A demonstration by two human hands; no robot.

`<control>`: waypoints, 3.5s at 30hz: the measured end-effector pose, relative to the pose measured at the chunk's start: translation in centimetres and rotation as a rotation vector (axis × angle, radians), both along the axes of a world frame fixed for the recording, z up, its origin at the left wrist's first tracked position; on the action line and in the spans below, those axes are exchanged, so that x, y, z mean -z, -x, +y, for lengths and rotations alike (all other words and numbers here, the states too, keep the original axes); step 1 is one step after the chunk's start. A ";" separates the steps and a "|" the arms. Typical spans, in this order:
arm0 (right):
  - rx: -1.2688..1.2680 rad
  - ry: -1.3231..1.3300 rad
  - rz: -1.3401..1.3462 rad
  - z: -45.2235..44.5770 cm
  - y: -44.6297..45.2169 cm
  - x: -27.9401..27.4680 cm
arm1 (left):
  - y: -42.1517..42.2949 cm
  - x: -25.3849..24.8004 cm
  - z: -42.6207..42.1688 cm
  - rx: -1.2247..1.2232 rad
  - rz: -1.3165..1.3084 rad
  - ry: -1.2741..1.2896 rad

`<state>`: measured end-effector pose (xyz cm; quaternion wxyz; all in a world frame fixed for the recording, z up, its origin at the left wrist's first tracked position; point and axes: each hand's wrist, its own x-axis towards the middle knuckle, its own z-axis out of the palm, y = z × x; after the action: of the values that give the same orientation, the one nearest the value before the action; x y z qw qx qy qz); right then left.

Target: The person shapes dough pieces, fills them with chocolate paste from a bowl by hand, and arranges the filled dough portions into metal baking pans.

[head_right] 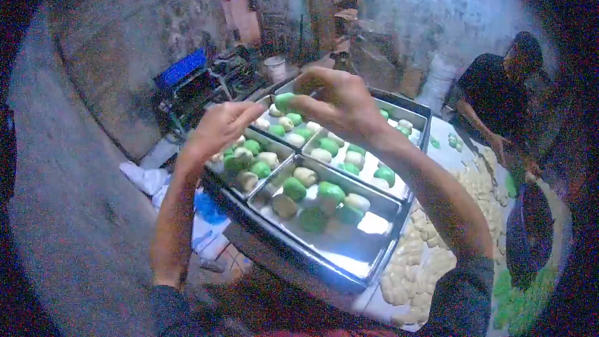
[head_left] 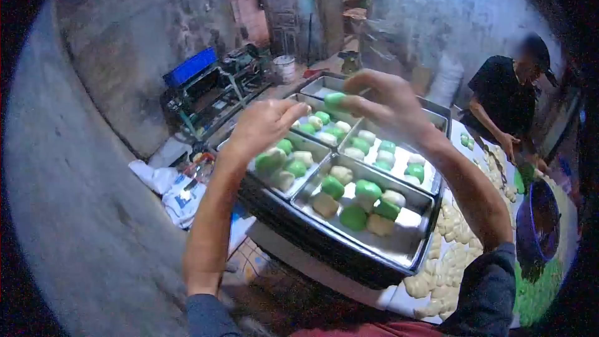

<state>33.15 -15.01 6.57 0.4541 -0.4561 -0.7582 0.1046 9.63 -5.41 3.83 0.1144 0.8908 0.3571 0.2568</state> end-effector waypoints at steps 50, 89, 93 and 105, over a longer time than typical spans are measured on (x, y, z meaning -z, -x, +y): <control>0.201 0.273 -0.540 -17.0 -12.5 -2.9 | 2.7 2.9 -2.5 0.217 -0.296 0.105; 0.845 0.744 0.019 -56.9 -23.5 30.8 | -33.5 27.7 -44.5 0.648 0.271 0.477; 0.812 0.584 -0.084 -55.6 -20.3 32.1 | -33.0 28.1 -45.5 0.696 0.166 0.384; 0.661 0.839 1.345 -56.6 -22.4 32.4 | -35.4 29.0 -49.1 0.828 0.193 0.266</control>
<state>55.54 -71.64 -25.84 0.6080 -0.6247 -0.0546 0.4869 45.04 -54.47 -25.19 0.2873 0.9561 0.0095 0.0566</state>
